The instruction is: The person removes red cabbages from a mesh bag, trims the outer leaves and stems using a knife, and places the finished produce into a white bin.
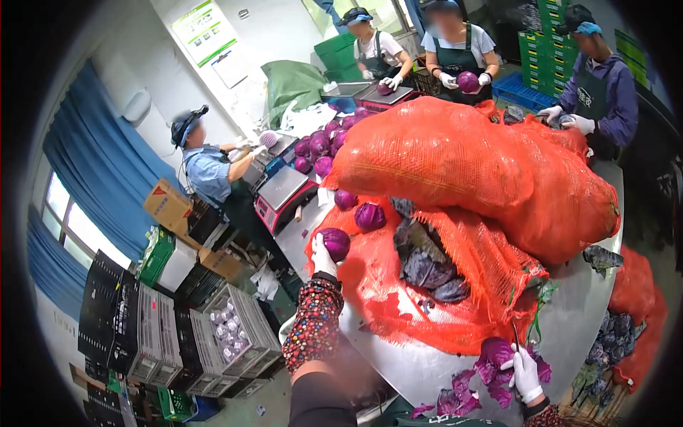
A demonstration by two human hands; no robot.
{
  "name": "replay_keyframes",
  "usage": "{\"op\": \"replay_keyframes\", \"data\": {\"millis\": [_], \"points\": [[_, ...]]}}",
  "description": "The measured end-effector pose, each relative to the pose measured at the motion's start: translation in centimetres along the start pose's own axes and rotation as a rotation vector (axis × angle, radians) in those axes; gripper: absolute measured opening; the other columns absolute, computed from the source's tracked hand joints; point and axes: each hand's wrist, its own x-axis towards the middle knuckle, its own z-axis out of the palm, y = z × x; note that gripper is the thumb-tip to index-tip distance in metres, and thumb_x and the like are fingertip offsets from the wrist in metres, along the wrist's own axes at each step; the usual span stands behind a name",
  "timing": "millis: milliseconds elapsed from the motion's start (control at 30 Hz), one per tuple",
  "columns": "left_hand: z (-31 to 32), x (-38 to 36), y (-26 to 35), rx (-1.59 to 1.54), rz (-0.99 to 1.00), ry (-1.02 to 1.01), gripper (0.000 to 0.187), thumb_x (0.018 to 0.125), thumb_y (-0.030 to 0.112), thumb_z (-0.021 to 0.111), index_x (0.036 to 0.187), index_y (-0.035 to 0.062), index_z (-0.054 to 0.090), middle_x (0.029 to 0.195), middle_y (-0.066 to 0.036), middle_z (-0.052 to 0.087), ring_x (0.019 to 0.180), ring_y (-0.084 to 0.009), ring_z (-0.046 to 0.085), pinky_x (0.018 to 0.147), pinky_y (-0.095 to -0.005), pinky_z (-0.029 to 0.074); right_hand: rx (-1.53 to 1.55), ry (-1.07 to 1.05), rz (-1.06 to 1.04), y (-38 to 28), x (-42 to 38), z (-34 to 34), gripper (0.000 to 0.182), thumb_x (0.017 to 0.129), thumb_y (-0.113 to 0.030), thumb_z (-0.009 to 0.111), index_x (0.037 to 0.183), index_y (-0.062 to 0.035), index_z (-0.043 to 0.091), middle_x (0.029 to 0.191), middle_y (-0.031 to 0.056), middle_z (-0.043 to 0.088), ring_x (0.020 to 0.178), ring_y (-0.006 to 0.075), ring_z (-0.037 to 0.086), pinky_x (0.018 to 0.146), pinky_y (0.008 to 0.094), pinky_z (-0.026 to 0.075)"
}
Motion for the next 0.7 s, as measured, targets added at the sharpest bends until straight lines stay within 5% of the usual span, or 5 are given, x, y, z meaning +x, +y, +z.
{"op": "replay_keyframes", "data": {"millis": [67,167,367,500,700], "points": [[1.0,1.2,0.2,-0.059,-0.122,0.031,0.082,0.080,0.060,0.062,0.145,0.0194,0.032,0.144,-0.010,0.037,0.124,-0.0381,0.046,0.089,-0.0630,0.047,0.052,-0.001,0.066,0.2,-0.3,0.1,0.035,0.102,-0.020,0.040,0.131,-0.0011,0.046,0.072,0.0101,0.068,0.035,0.0102,0.048,0.035,0.0247,0.040],[1.7,2.6,-1.5,-0.043,-0.047,-0.065,0.090,0.079,0.060,0.063,0.148,0.0164,0.023,0.144,-0.010,0.037,0.123,-0.0359,0.047,0.088,-0.0579,0.048,0.065,-0.021,0.097,0.6,-0.8,0.0,0.035,0.101,-0.020,0.041,0.130,-0.0006,0.047,0.074,0.0104,0.069,0.035,0.0104,0.048,0.036,0.0250,0.040],[4.7,0.6,-2.6,0.235,0.118,-0.061,0.100,0.080,0.057,0.064,0.152,0.0142,0.010,0.153,-0.009,0.026,0.135,-0.0279,0.032,0.104,-0.0527,0.029,0.046,0.011,0.122,0.2,-0.4,0.1,0.035,0.100,-0.019,0.046,0.128,0.0000,0.052,0.073,0.0086,0.069,0.040,0.0084,0.049,0.038,0.0245,0.040],[4.0,2.1,-5.6,0.345,0.273,-0.068,0.090,0.083,0.040,0.070,0.149,0.0030,0.020,0.150,-0.018,0.029,0.138,-0.0292,0.029,0.111,-0.0393,0.027,0.004,0.018,0.104,-0.6,-0.7,0.3,0.033,0.098,-0.017,0.049,0.125,0.0006,0.054,0.073,0.0079,0.069,0.041,0.0087,0.051,0.040,0.0239,0.042],[1.1,4.0,-8.3,0.412,0.433,-0.068,0.091,0.079,0.032,0.076,0.147,-0.0001,0.025,0.147,-0.018,0.035,0.135,-0.0284,0.034,0.112,-0.0385,0.027,-0.108,0.190,0.023,-1.8,-2.4,-0.1,0.021,0.091,-0.007,0.056,0.109,0.0003,0.063,0.068,0.0052,0.067,0.050,0.0081,0.058,0.045,0.0234,0.043]]}}
